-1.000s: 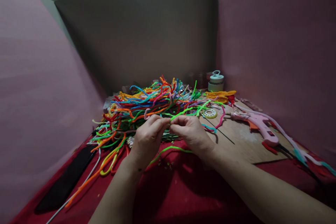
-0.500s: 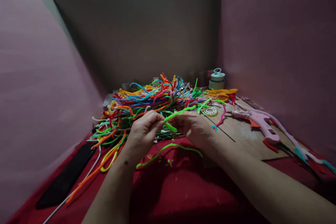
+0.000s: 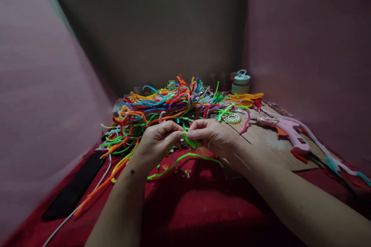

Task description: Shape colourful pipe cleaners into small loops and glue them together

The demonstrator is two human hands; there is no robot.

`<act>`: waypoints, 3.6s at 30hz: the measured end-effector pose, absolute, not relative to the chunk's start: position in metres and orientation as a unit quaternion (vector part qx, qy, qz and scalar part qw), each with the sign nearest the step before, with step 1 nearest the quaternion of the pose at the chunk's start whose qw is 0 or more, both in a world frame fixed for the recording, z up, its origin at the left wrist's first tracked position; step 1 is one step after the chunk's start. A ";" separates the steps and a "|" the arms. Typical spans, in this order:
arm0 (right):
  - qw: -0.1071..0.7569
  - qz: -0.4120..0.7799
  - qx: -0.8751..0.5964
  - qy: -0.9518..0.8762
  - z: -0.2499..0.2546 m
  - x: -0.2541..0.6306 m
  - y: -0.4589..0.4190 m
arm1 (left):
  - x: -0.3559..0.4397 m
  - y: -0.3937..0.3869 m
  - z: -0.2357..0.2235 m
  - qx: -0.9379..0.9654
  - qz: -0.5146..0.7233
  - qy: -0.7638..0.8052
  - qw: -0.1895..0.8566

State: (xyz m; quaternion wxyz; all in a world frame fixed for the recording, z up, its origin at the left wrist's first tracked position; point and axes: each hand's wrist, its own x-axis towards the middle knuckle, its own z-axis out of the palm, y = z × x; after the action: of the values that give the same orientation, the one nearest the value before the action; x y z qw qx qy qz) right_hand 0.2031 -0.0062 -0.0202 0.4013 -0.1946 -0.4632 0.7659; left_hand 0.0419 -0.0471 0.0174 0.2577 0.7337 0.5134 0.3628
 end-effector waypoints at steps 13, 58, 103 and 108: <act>0.433 0.579 -0.341 -0.601 -0.021 0.197 -0.009 | 0.043 -0.039 0.015 0.745 0.377 0.515 0.191; 0.351 0.565 -0.385 -0.639 -0.020 0.197 -0.012 | 0.064 -0.039 0.000 0.518 0.491 0.549 0.435; 0.322 0.703 -0.293 -0.562 -0.018 0.202 -0.011 | 0.044 -0.034 0.005 0.549 0.427 0.496 0.519; 0.318 0.741 -0.283 -0.519 -0.020 0.201 -0.011 | 0.046 -0.035 0.005 0.569 0.416 0.550 0.449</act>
State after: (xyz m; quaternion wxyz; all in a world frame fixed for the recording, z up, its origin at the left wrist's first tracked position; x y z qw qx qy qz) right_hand 0.2005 -0.0108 -0.0200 0.3178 -0.2827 -0.5193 0.7413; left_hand 0.0457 -0.0354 0.0048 0.4488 0.5685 0.5502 0.4156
